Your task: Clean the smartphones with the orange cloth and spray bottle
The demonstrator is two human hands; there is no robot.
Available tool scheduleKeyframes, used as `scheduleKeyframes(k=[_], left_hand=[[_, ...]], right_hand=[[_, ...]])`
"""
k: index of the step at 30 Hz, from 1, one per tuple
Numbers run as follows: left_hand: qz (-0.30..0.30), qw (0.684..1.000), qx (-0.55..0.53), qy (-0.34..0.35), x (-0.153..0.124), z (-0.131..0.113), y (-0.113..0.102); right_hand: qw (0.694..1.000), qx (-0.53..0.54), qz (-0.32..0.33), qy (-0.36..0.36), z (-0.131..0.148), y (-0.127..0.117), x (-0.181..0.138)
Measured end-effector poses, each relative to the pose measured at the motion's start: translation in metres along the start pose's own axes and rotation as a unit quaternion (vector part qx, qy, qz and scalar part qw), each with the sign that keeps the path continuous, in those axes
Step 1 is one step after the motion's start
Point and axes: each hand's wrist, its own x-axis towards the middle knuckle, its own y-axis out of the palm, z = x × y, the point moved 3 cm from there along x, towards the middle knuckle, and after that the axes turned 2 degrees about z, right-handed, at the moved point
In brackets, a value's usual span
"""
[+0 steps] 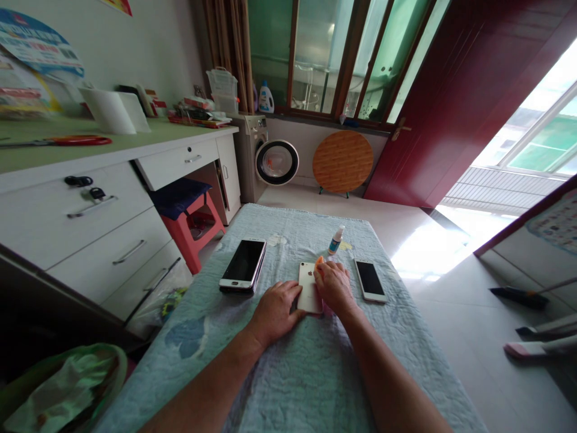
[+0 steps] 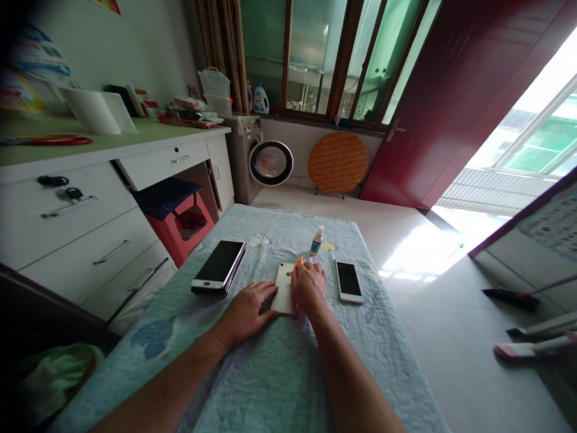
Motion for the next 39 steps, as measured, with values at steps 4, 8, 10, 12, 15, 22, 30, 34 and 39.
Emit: scheduleKeyframes(k=[4, 8, 10, 12, 15, 22, 30, 34, 39], left_hand=[[0.0, 1.0, 0.002, -0.003, 0.0, -0.001, 0.0], [0.002, 1.0, 0.008, -0.004, 0.0, -0.002, -0.001], [0.004, 1.0, 0.013, -0.002, 0.0, -0.002, -0.001], [0.008, 1.0, 0.019, 0.003, 0.0, -0.003, -0.001], [0.011, 1.0, 0.026, 0.005, -0.001, -0.004, -0.002], [0.006, 1.0, 0.022, 0.01, -0.002, -0.007, -0.003], [-0.002, 1.0, 0.028, 0.007, -0.002, -0.008, -0.003], [-0.001, 1.0, 0.028, 0.006, -0.002, -0.008, -0.002], [-0.002, 1.0, 0.031, 0.001, -0.003, -0.007, 0.0]], right_hand=[[1.0, 0.002, 0.008, -0.011, -0.002, 0.001, 0.002], [1.0, -0.007, 0.01, -0.028, 0.001, 0.003, 0.004], [0.999, -0.006, 0.011, -0.04, 0.003, 0.004, 0.005], [0.998, -0.002, 0.013, -0.056, 0.007, 0.005, 0.006], [0.996, 0.002, 0.014, -0.086, 0.013, 0.008, 0.008], [0.983, 0.023, 0.048, -0.173, 0.023, 0.013, 0.011], [0.984, 0.031, 0.06, -0.163, 0.027, 0.018, 0.009], [0.99, 0.019, 0.049, -0.132, 0.024, 0.016, 0.011], [0.994, 0.0, 0.022, -0.103, 0.018, 0.011, 0.013]])
